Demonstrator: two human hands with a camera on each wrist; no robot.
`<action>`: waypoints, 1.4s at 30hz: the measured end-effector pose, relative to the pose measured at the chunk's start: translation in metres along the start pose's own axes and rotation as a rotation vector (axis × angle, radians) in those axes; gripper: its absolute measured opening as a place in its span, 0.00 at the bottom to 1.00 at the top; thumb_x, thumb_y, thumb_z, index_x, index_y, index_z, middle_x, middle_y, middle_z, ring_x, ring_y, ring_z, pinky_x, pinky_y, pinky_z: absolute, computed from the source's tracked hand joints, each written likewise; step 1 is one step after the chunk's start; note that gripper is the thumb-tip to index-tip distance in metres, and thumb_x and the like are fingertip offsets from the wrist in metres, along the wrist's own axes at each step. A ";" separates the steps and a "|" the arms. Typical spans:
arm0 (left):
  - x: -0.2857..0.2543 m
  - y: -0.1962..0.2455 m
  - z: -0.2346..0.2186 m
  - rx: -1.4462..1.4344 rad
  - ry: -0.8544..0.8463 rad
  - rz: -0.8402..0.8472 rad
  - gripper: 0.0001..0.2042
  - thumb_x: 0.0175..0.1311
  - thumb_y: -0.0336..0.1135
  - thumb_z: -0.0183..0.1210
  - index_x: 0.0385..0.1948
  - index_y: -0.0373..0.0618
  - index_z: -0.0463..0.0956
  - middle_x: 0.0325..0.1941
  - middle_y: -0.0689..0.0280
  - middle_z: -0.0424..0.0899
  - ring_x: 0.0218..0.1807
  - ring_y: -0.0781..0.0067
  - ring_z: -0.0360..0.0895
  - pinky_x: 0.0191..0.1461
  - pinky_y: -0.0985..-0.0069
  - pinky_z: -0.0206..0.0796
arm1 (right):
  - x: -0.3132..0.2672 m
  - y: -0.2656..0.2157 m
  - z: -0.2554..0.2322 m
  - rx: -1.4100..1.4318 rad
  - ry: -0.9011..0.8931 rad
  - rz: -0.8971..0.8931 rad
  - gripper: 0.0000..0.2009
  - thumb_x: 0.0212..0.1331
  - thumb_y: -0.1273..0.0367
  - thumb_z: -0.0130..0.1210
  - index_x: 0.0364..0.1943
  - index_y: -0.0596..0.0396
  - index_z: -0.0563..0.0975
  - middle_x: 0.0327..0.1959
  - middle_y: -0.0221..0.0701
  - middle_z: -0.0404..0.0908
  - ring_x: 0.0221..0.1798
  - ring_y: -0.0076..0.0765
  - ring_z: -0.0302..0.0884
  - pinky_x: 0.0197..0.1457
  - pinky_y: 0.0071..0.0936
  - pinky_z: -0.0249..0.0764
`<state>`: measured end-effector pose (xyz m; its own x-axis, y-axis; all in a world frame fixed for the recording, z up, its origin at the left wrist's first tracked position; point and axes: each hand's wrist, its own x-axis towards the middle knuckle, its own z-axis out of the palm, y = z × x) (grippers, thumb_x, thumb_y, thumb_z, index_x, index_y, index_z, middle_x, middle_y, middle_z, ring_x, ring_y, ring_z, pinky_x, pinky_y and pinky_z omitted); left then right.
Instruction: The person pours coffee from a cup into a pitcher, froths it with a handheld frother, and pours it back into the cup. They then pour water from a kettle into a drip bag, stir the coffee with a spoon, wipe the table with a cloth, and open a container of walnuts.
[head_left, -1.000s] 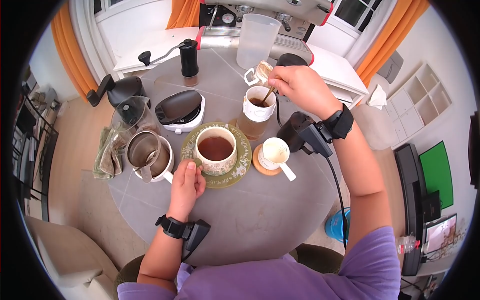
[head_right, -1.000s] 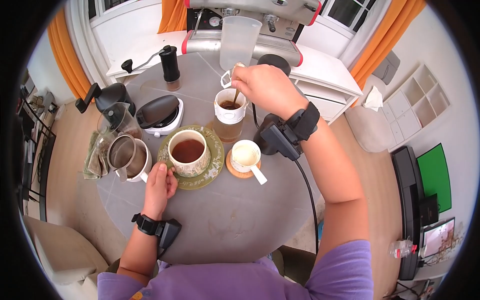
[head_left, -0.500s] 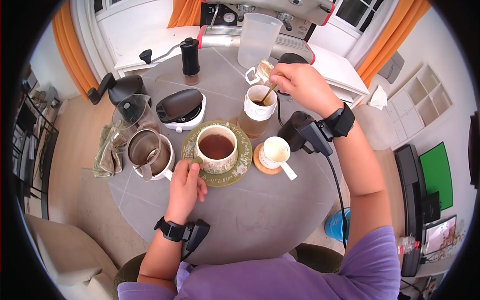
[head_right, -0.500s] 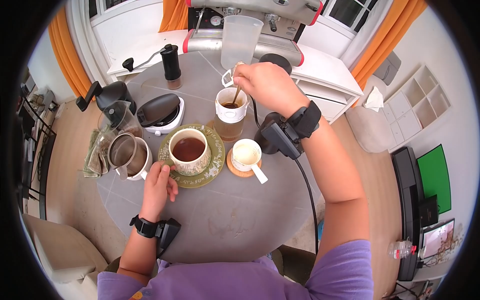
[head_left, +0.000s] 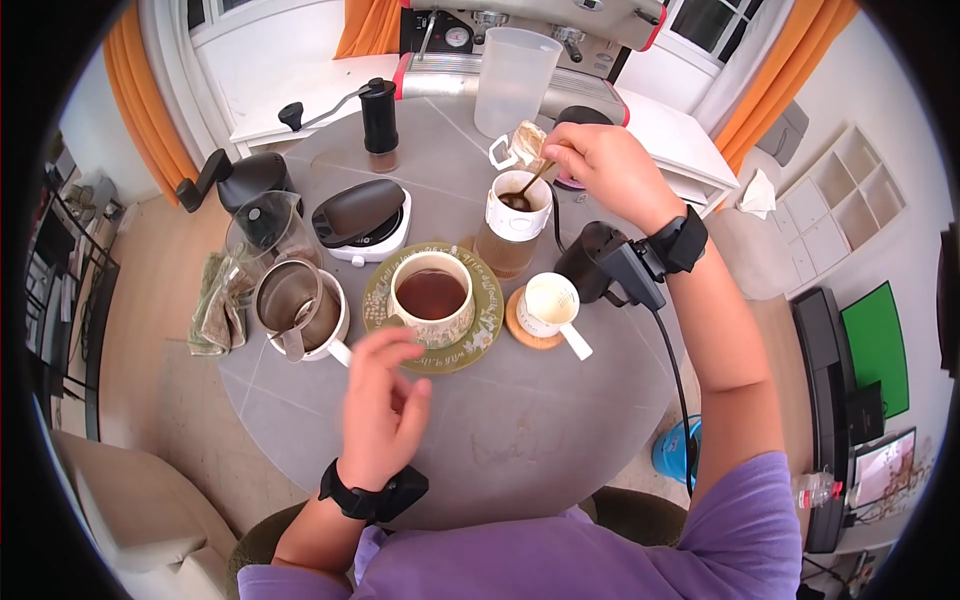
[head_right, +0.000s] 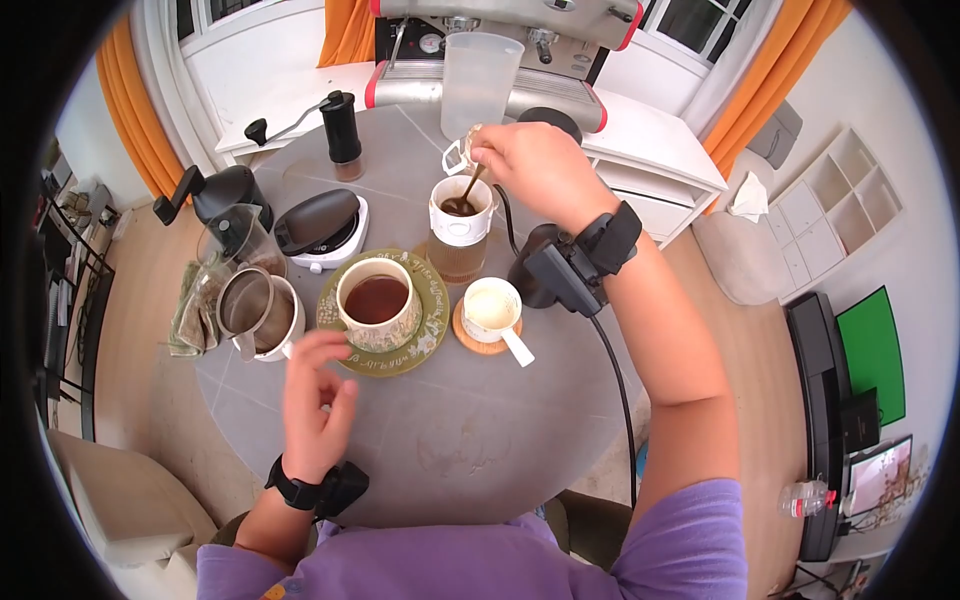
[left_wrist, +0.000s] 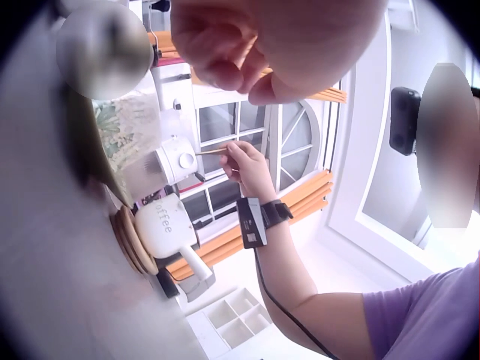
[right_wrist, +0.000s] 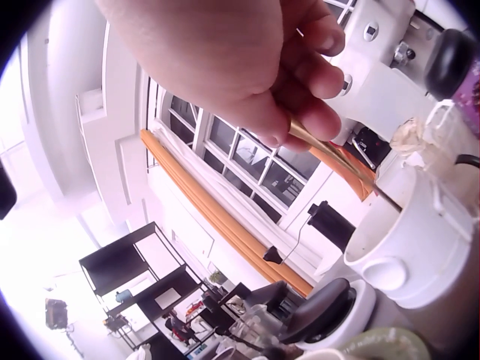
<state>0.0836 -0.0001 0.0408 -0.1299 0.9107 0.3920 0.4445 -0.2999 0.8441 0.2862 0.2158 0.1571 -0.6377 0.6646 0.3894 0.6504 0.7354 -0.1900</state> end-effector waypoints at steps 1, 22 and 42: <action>0.000 0.002 0.001 -0.020 -0.085 0.064 0.13 0.53 0.23 0.52 0.43 0.41 0.68 0.45 0.59 0.71 0.21 0.78 0.70 0.25 0.82 0.62 | 0.000 0.001 0.001 -0.038 -0.025 -0.010 0.09 0.58 0.67 0.47 0.32 0.57 0.75 0.21 0.33 0.76 0.24 0.32 0.74 0.31 0.27 0.69; 0.017 -0.034 0.058 -0.555 -0.650 -0.204 0.07 0.62 0.32 0.48 0.37 0.43 0.72 0.22 0.73 0.70 0.23 0.85 0.65 0.28 0.84 0.58 | -0.002 -0.005 -0.003 0.041 -0.035 0.030 0.10 0.55 0.65 0.47 0.29 0.55 0.77 0.18 0.34 0.76 0.25 0.43 0.73 0.32 0.35 0.68; 0.019 -0.040 0.063 -0.520 -0.816 -0.223 0.06 0.63 0.34 0.48 0.35 0.44 0.72 0.20 0.74 0.69 0.23 0.86 0.64 0.27 0.84 0.57 | -0.002 -0.002 0.001 0.009 -0.027 0.112 0.10 0.56 0.65 0.46 0.29 0.55 0.76 0.18 0.33 0.77 0.26 0.41 0.74 0.32 0.34 0.69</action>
<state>0.1193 0.0468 -0.0085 0.5734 0.8193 -0.0028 0.0149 -0.0070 0.9999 0.2855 0.2128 0.1561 -0.5722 0.7461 0.3404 0.7148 0.6572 -0.2389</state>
